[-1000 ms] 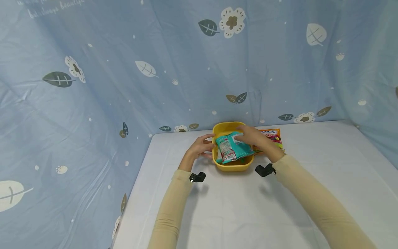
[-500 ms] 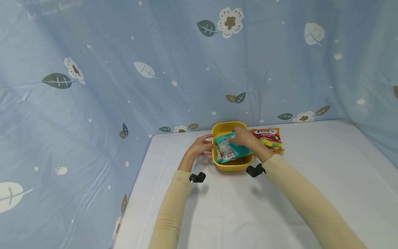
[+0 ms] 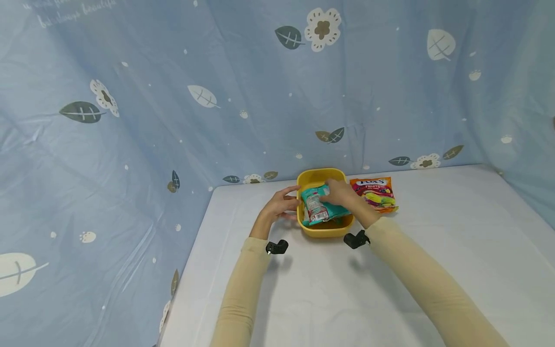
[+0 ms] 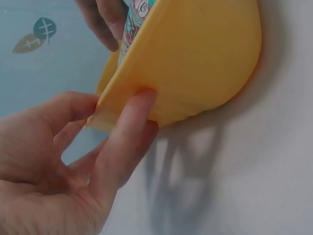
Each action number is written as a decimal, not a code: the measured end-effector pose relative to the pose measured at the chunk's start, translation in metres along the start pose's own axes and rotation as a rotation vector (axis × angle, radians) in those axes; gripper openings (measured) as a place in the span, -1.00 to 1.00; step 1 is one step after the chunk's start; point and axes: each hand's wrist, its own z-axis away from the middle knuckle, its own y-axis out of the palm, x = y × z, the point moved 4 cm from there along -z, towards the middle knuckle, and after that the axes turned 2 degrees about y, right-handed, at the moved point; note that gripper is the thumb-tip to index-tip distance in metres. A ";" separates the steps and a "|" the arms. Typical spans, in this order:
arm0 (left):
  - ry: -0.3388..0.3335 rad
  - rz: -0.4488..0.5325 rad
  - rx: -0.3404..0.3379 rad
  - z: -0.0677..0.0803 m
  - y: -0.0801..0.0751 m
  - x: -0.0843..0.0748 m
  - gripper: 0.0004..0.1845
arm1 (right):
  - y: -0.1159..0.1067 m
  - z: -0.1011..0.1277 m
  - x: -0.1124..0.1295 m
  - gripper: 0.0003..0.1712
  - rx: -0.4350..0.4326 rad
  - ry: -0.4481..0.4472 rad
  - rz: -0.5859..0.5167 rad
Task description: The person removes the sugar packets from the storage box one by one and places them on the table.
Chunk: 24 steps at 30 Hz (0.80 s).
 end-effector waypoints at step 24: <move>-0.023 0.043 -0.022 -0.001 0.001 0.005 -0.34 | 0.008 -0.002 -0.005 -0.11 0.009 0.060 -0.040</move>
